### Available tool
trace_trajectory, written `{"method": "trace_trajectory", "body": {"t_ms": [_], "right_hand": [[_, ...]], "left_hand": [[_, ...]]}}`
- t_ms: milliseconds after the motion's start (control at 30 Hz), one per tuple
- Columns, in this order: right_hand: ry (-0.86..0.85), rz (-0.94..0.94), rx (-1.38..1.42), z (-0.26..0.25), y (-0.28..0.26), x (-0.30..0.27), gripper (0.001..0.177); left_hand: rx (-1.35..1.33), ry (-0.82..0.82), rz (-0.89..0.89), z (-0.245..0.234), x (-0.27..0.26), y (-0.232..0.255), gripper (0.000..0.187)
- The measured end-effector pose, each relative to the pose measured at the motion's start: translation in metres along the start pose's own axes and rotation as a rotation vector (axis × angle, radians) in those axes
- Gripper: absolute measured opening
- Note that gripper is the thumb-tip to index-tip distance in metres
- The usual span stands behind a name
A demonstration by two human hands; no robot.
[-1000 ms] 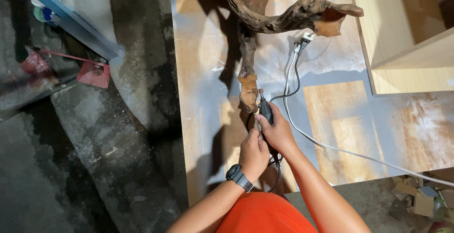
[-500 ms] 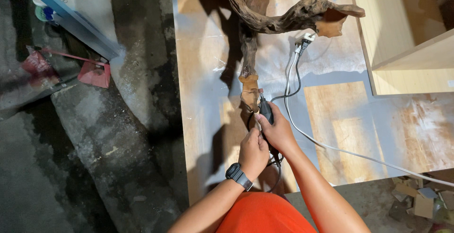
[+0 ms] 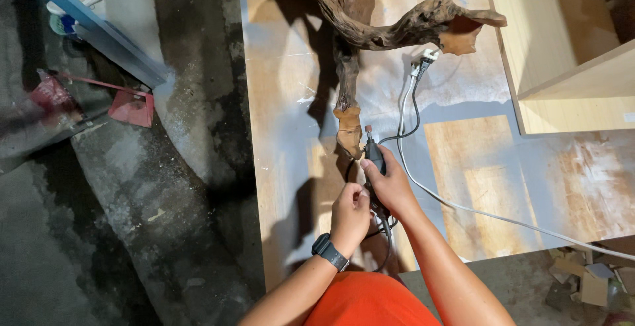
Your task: The person carves and sands a decorative piece of driftwood using a rotary tool and then brushes away dust with a small paintbrush.
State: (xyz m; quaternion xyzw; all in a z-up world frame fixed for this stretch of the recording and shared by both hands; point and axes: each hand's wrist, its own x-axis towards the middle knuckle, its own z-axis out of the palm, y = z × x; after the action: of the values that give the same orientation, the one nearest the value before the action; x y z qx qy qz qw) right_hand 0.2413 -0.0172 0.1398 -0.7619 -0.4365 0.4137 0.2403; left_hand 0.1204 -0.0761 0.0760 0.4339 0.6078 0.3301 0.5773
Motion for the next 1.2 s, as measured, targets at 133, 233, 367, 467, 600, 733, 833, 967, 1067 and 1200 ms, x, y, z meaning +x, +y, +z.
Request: {"method": "trace_trajectory", "body": {"t_ms": [133,233,367,467,600,733,833,967,1067,1200], "right_hand": [[-0.039,0.01,-0.007,0.001,0.001,0.003,0.07],[-0.08,0.025,-0.019,-0.001,-0.006,0.002,0.073],[-0.072,0.018,-0.006,-0.007,-0.018,-0.007,0.079],[-0.061,0.007,-0.018,-0.007,-0.02,-0.008,0.077],[-0.069,0.011,-0.038,-0.006,-0.022,-0.008,0.079],[-0.076,0.011,-0.056,-0.004,-0.02,-0.006,0.079],[-0.07,0.01,-0.037,-0.003,-0.021,-0.005,0.078],[-0.055,0.021,-0.042,-0.002,-0.016,-0.002,0.078],[-0.049,0.029,-0.032,-0.001,-0.017,-0.003,0.078],[-0.049,0.019,-0.036,0.001,-0.019,-0.003,0.078]], "left_hand": [[-0.007,-0.013,-0.077,-0.001,0.004,-0.003,0.013],[-0.103,-0.014,-0.017,-0.007,0.001,0.009,0.017],[-0.23,-0.09,-0.05,-0.014,-0.004,0.029,0.055],[-0.282,-0.115,-0.104,-0.015,-0.002,0.034,0.063],[-0.373,-0.104,-0.158,-0.021,-0.009,0.051,0.061],[-0.383,-0.104,-0.168,-0.017,0.0,0.033,0.061],[-0.464,-0.082,-0.175,-0.011,0.006,0.021,0.059],[-0.454,-0.086,-0.17,-0.012,0.007,0.022,0.056],[-0.441,-0.084,-0.17,-0.012,0.006,0.023,0.054],[-0.416,-0.077,-0.171,-0.013,0.004,0.03,0.054]]}}
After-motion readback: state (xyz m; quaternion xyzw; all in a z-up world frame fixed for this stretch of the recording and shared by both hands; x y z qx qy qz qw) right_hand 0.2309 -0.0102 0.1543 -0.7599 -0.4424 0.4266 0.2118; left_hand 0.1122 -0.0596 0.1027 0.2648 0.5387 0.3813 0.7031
